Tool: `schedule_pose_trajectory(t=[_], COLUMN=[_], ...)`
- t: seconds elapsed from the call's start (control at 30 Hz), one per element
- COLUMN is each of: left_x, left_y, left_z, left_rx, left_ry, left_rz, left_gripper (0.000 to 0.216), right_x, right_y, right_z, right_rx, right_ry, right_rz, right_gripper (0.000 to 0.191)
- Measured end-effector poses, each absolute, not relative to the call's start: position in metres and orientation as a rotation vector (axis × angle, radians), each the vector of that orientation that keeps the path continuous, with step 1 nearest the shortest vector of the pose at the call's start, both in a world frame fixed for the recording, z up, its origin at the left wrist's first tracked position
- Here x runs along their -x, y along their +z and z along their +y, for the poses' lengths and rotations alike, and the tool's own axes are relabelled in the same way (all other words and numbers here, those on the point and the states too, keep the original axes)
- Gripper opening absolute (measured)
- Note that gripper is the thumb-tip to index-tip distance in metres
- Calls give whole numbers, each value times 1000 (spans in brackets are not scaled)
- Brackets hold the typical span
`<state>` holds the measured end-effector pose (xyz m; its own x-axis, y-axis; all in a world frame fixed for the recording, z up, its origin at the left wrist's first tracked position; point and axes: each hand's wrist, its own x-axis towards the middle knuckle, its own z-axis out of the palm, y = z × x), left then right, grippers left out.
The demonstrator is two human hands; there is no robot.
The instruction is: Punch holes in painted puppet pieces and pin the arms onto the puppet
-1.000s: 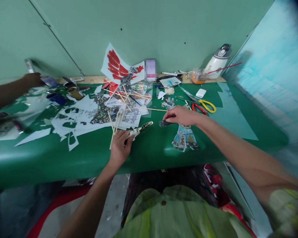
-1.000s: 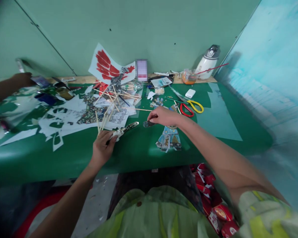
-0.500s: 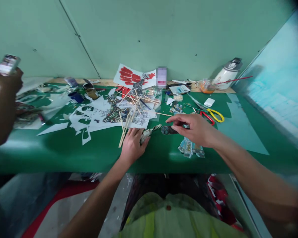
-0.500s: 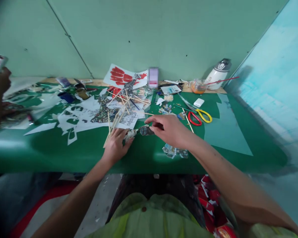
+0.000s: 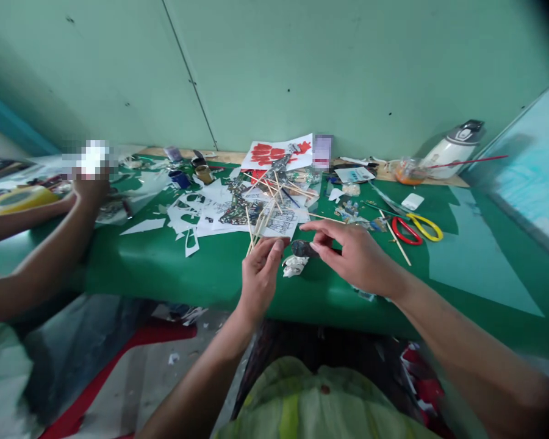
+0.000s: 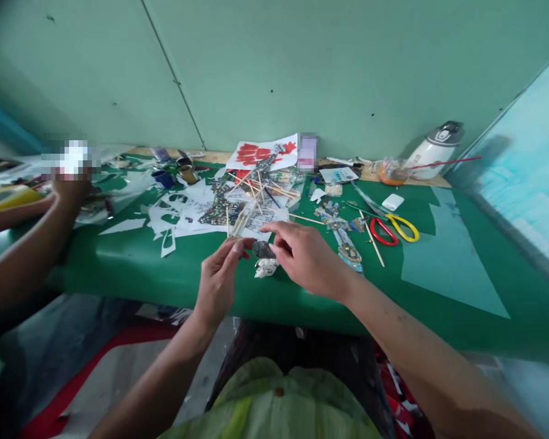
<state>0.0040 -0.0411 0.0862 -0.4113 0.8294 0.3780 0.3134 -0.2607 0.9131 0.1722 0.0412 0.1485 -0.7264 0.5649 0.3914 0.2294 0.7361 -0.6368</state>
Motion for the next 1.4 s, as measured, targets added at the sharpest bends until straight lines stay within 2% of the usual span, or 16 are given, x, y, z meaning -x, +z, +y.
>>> schedule_pose_trajectory(t=[0.17, 0.37, 0.5, 0.67, 0.9, 1.13, 1.23, 1.4], left_x=[-3, 10, 14, 18, 24, 35, 36, 35], left_y=[64, 28, 17, 14, 19, 18, 15, 12], left_z=[-37, -31, -25, -14, 0, 11, 11, 9], left_rx=[-1646, -2359, -2449, -2524, -2478, -2311, -2300, -2394], left_ry=[1630, 1018, 952, 1050, 1145, 1095, 1124, 1160], left_rz=[1754, 1923, 2000, 1965, 2023, 2078, 2054, 2017], left_gripper=[25, 42, 35, 28, 15, 24, 31, 37], right_x=[-177, -258, -320, -328, -265, -201, -194, -204], right_y=[130, 70, 40, 38, 56, 50, 46, 49], right_z=[57, 145, 178, 186, 206, 174, 170, 172], right_rx=[718, 1379, 1650, 1609, 1489, 1177, 1143, 1102], right_ry=[786, 515, 441, 543, 636, 856, 775, 411], right_rz=[-2360, -2119, -1808, -1715, -1815, -2218, -2335, -2412], right_gripper=[32, 31, 29, 27, 25, 26, 25, 15])
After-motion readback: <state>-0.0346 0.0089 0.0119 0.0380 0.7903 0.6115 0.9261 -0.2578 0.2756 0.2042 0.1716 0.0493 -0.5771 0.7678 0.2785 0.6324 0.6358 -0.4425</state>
